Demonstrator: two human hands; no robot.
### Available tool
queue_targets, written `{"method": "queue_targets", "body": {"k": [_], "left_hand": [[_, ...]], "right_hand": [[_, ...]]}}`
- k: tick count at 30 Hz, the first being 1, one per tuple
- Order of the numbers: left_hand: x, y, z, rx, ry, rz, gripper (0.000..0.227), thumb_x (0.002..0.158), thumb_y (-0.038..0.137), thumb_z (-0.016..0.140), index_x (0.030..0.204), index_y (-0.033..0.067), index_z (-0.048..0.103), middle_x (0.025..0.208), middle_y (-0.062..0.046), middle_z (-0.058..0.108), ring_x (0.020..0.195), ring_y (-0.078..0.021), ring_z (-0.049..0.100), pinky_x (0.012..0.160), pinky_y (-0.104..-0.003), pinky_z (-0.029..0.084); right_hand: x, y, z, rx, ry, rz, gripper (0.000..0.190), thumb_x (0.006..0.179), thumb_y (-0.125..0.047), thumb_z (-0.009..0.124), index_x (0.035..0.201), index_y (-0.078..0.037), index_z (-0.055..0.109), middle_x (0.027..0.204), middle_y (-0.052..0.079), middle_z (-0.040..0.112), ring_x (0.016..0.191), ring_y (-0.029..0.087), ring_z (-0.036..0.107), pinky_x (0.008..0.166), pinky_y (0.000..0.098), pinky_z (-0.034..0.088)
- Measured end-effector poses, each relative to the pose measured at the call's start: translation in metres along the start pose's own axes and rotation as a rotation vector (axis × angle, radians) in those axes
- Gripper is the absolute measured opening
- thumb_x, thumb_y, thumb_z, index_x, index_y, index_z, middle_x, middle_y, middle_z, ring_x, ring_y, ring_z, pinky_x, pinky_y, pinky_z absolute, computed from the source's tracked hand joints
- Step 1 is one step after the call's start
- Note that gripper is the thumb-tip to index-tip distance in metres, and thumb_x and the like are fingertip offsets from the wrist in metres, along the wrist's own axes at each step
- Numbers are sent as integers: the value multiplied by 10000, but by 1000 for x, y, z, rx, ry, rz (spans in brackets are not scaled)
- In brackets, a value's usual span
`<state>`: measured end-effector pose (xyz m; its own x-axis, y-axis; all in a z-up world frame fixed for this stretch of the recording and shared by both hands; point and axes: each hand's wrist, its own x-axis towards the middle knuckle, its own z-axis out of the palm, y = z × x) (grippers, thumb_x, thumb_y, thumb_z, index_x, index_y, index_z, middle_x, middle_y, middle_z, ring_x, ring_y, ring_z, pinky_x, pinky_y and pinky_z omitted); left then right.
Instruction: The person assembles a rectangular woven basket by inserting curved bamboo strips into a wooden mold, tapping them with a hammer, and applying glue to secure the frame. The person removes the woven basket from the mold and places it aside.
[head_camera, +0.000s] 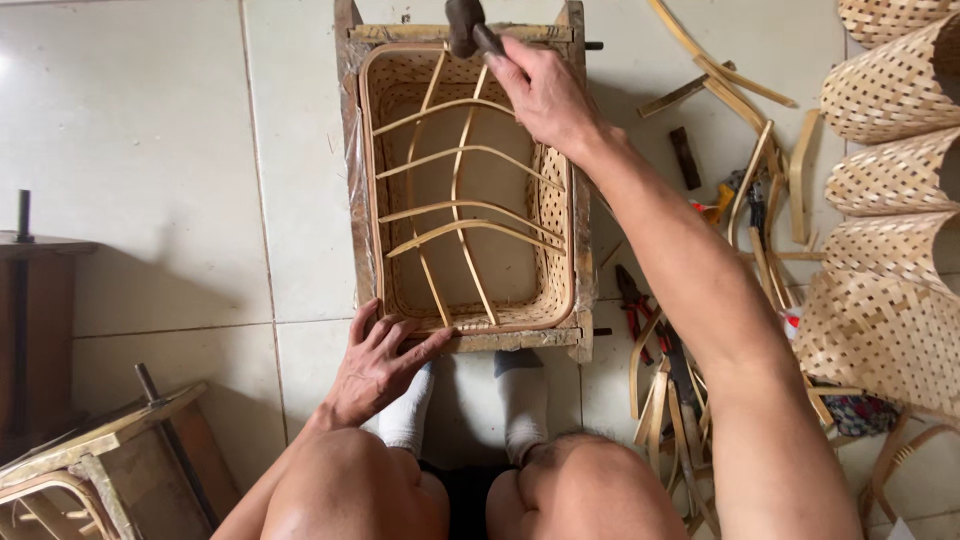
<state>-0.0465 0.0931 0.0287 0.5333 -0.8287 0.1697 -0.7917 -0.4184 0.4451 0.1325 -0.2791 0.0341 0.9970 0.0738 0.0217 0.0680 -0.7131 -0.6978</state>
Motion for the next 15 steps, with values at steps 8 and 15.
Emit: {"method": "queue_targets", "body": {"k": [8, 15], "left_hand": [[-26, -9, 3, -109, 154, -112, 610, 866, 272, 799, 1427, 165, 585, 1500, -172, 529, 1427, -370, 460, 1181, -560, 352], [-28, -13, 16, -15, 150, -98, 480, 921, 232, 802, 1373, 159, 659, 1525, -128, 539, 1470, -352, 476, 1206, -531, 385]], "right_hand": [[-192, -36, -50, 293, 167, 435, 363, 1125, -284, 398, 1334, -44, 573, 615, 44, 569, 387, 98, 495, 309, 235, 398], [-320, -57, -5, 114, 139, 481, 403, 1094, -204, 478, 1446, -20, 542, 627, 76, 599, 528, 151, 588, 457, 286, 494]]}}
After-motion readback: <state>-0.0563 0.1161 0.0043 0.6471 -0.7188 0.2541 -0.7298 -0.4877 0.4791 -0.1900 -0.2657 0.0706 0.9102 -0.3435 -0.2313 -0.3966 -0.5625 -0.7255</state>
